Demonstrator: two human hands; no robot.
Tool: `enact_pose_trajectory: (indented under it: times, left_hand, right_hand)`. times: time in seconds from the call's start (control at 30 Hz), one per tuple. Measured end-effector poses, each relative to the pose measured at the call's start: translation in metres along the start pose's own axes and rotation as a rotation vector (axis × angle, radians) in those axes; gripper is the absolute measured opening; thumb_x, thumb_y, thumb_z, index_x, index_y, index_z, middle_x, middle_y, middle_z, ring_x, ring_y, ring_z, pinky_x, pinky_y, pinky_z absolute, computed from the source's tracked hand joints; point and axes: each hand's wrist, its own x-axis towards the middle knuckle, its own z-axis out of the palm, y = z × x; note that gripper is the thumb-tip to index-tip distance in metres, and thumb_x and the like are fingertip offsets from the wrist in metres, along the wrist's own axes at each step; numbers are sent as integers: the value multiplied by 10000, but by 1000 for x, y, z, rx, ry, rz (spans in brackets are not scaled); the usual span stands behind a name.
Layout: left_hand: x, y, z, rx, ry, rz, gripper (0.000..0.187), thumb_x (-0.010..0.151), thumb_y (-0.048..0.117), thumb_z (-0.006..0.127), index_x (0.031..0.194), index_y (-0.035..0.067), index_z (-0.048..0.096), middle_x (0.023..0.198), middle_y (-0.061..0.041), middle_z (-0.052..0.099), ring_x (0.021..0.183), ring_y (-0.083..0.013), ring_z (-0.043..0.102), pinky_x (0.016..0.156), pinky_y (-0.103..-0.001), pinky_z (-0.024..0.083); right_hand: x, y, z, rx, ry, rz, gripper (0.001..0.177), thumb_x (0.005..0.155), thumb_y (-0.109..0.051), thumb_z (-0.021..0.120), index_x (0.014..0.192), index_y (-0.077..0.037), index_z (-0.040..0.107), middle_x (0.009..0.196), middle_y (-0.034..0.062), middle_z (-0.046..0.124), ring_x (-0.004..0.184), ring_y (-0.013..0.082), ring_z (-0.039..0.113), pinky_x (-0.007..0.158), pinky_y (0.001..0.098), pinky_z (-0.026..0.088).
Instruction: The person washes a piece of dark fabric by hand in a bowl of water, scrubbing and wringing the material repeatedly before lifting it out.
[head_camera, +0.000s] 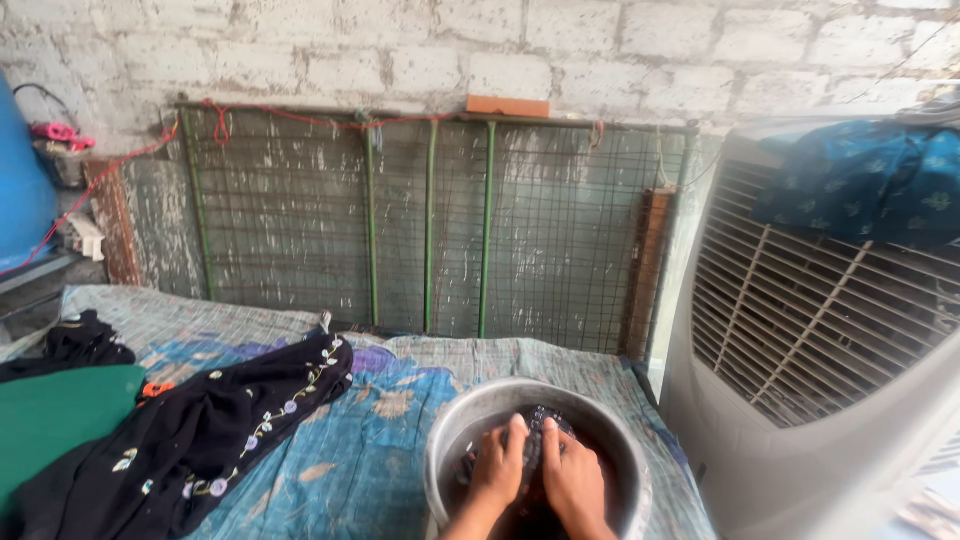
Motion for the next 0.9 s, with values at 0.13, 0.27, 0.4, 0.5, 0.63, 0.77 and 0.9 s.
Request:
enact_pose_trajectory:
  times: [0.13, 0.27, 0.4, 0.5, 0.63, 0.77, 0.9]
  left_hand:
    - [7, 16, -6, 131, 147, -346, 622, 1050, 539, 454, 923, -9, 718, 953, -322, 699, 979, -514, 670, 885, -532, 541]
    - [-3, 52, -20, 163, -69, -269, 533, 987, 496, 438, 1014, 67, 753, 964, -289, 707, 978, -521, 645, 873, -561, 487]
    - [-7, 63, -25, -27, -108, -57, 531, 1020, 439, 419, 944, 0, 708, 895, -285, 721, 927, -494, 705, 778, -517, 553]
    - [-2, 57, -20, 92, 47, -33, 471, 1016, 408, 486, 984, 1, 721, 916, -319, 699, 928, -551, 661, 814, -591, 506]
    - [-3, 63, -26, 214, -15, -300, 451, 1027, 420, 474, 972, 44, 717, 881, -284, 686, 914, -500, 648, 822, -537, 497]
    - [-7, 78, -31, 90, -101, -151, 425, 1027, 377, 459, 994, 42, 719, 906, -275, 703, 925, -489, 662, 781, -518, 530]
    - [-6, 79, -34, 16, -39, -55, 410, 1047, 345, 463, 965, 19, 698, 910, -276, 725, 919, -479, 684, 789, -510, 527]
  right_hand:
    - [-10, 6, 4, -31, -79, -261, 488, 973, -520, 465, 978, -165, 799, 831, 224, 747, 868, 413, 731, 783, 466, 561]
    - [-15, 2, -1, -33, 0, -326, 490, 979, -520, 457, 950, -120, 739, 892, 217, 753, 899, 434, 702, 755, 489, 550]
    - [-2, -3, -5, -115, -5, 67, 440, 980, -521, 466, 1087, -194, 740, 935, 227, 740, 926, 451, 691, 808, 516, 544]
    - [-4, -3, -3, -178, -46, 41, 432, 984, -526, 468, 1073, -196, 733, 934, 231, 731, 927, 455, 686, 815, 526, 538]
    - [-14, -3, -2, -133, 0, -239, 470, 1013, -505, 439, 929, -110, 678, 869, 227, 724, 882, 457, 680, 759, 551, 521]
    - [-11, -2, -4, -58, 50, -180, 444, 979, -502, 468, 927, -110, 671, 859, 233, 721, 863, 477, 674, 744, 558, 522]
    - [0, 2, 0, -204, -43, 44, 443, 1008, -515, 451, 993, -139, 684, 915, 234, 714, 915, 482, 664, 799, 561, 511]
